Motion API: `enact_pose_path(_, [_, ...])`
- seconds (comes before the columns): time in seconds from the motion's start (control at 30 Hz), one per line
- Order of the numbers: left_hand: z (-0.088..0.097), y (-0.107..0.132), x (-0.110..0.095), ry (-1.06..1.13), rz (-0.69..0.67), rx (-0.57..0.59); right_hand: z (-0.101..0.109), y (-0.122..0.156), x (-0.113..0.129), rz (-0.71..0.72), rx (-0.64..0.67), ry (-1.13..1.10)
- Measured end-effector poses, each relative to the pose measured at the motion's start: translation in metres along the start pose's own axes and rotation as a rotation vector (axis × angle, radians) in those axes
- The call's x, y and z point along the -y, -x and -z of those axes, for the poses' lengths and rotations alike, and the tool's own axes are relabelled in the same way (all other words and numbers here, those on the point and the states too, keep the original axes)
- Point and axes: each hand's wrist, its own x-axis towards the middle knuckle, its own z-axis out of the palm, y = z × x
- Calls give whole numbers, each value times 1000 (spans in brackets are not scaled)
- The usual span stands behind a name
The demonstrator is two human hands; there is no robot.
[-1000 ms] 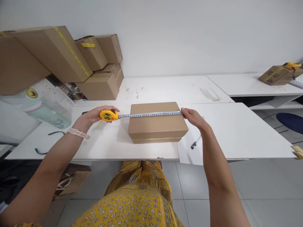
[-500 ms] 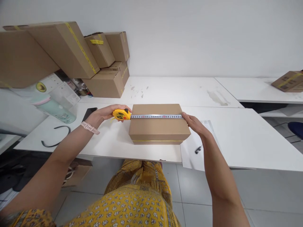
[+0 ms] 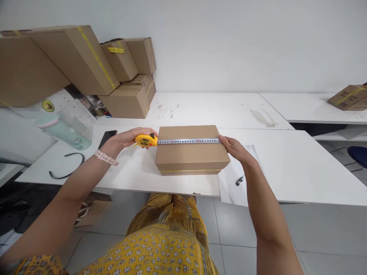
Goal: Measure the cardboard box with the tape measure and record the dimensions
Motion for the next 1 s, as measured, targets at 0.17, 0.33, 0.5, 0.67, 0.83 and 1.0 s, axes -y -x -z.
enact_pose_path(0.17, [-4, 4, 1, 9, -1, -28, 2, -3, 0, -20, -11, 44])
enact_pose_path(0.33, [-2, 5, 8, 0, -14, -23, 3, -4, 4, 2, -62, 192])
enact_pose_path(0.5, [-5, 7, 8, -33, -26, -58, 0, -5, 15, -19, -141, 433])
enact_pose_path(0.67, [-20, 21, -16, -123, -5, -135, 5, -6, 26, -77, -196, 577])
enact_pose_path(0.83, [-71, 62, -28, -71, 11, -132, 23, -6, 39, 118, -379, 307])
enact_pose_path(1.0, [-181, 75, 1, 495, 158, 271, 6, -42, 71, 314, -236, 275])
